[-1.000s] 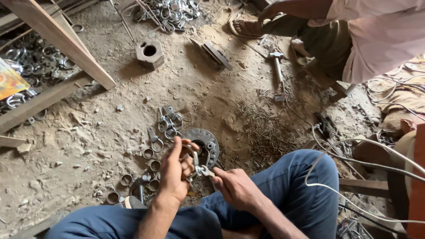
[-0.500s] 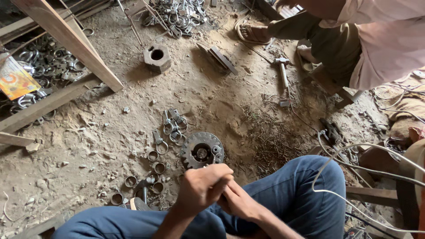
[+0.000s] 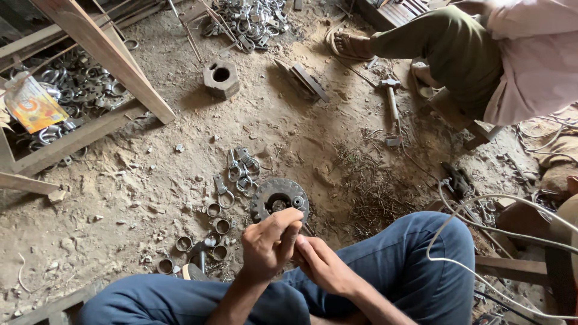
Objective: The person sits on the ground and assembles metal shackle-like components using a wrench and pliers. They tighten nuts on the shackles and place finished pieces on a nearby pile.
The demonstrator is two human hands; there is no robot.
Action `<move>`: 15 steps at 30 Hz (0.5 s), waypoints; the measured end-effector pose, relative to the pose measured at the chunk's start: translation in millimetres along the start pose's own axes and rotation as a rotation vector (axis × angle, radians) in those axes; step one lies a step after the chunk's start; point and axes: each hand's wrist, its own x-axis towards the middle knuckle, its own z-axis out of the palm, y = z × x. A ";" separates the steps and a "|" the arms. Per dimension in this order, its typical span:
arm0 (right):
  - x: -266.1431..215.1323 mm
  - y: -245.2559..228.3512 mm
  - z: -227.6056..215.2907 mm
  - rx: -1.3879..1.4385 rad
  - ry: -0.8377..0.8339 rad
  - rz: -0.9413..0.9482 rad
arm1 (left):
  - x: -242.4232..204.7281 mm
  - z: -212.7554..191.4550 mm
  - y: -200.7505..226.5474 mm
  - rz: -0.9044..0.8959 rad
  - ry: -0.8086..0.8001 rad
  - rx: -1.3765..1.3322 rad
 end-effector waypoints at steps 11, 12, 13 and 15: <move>-24.7 -61.1 15.5 -0.621 0.060 -0.404 | -2.0 6.4 -13.5 -0.702 0.252 -0.626; -26.1 -67.4 17.1 -0.731 0.115 -0.426 | -1.7 5.2 -18.4 -0.977 0.244 -0.804; -25.9 -74.6 16.3 -0.799 0.038 -0.522 | 0.6 0.9 -25.7 -1.256 0.235 -0.977; -28.6 -85.3 14.3 -0.940 -0.127 -0.709 | -2.1 5.5 -29.9 -1.572 0.192 -1.129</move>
